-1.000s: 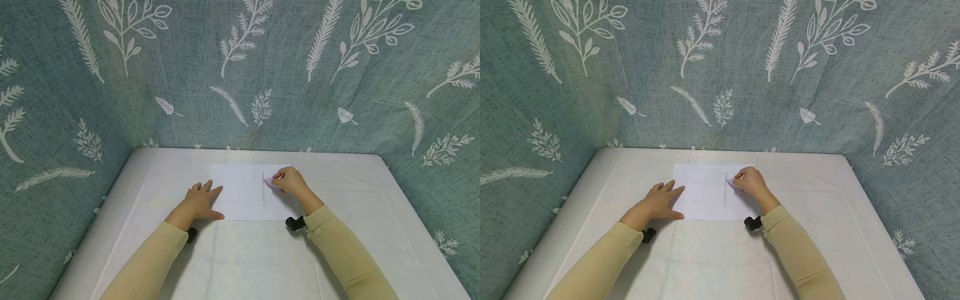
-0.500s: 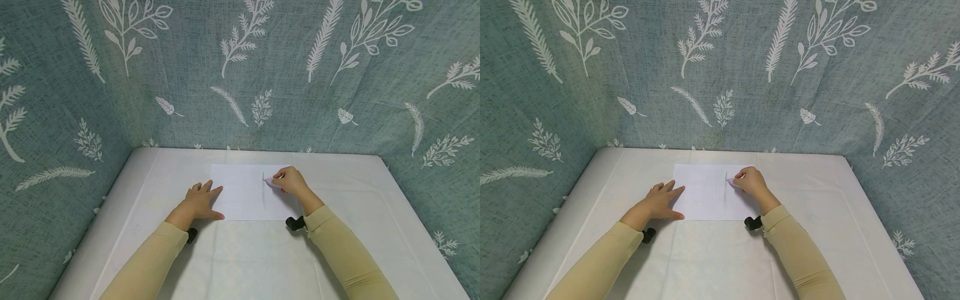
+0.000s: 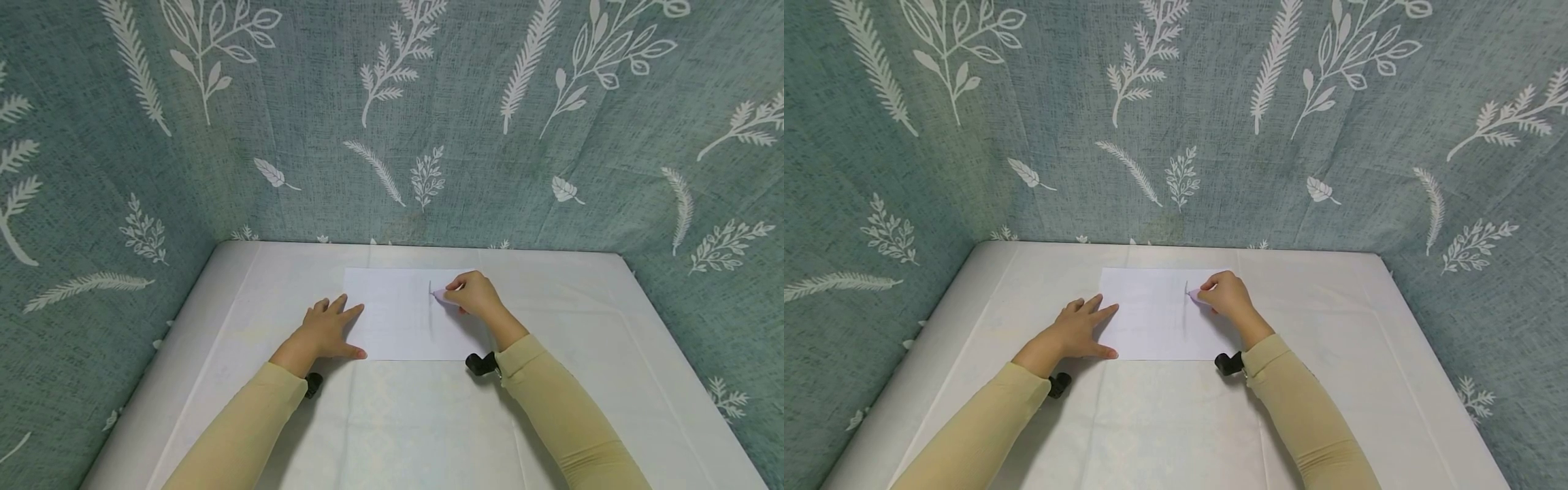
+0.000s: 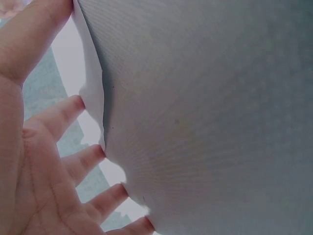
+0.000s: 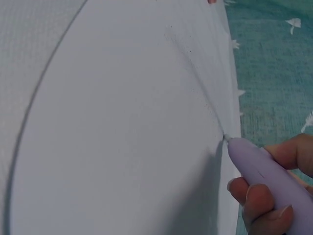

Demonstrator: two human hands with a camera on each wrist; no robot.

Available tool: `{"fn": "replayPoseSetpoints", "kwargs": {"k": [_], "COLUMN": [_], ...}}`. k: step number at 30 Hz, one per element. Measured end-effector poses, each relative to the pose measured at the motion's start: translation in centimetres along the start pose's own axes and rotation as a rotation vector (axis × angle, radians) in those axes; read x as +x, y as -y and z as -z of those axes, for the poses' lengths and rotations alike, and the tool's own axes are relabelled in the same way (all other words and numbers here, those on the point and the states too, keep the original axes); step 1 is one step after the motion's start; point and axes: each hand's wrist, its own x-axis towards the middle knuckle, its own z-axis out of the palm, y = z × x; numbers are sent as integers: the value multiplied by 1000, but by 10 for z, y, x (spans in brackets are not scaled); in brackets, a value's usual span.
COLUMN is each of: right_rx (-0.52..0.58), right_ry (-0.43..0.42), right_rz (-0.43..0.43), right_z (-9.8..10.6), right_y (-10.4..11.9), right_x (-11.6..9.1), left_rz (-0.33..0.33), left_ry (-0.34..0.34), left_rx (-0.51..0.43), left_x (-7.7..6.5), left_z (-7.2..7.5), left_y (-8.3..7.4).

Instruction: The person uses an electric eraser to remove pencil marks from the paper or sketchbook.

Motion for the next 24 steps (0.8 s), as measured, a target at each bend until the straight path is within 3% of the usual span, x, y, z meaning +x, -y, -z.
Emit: {"fn": "replayPoseSetpoints", "kwargs": {"k": [24], "right_rx": [1], "right_ry": [19], "right_rz": [2], "right_z": [2], "right_y": [0], "right_x": [1], "left_rz": [10], "left_ry": [0], "left_rx": [-17], "left_x": [-1], "left_z": [1], "left_y": [-1]}}
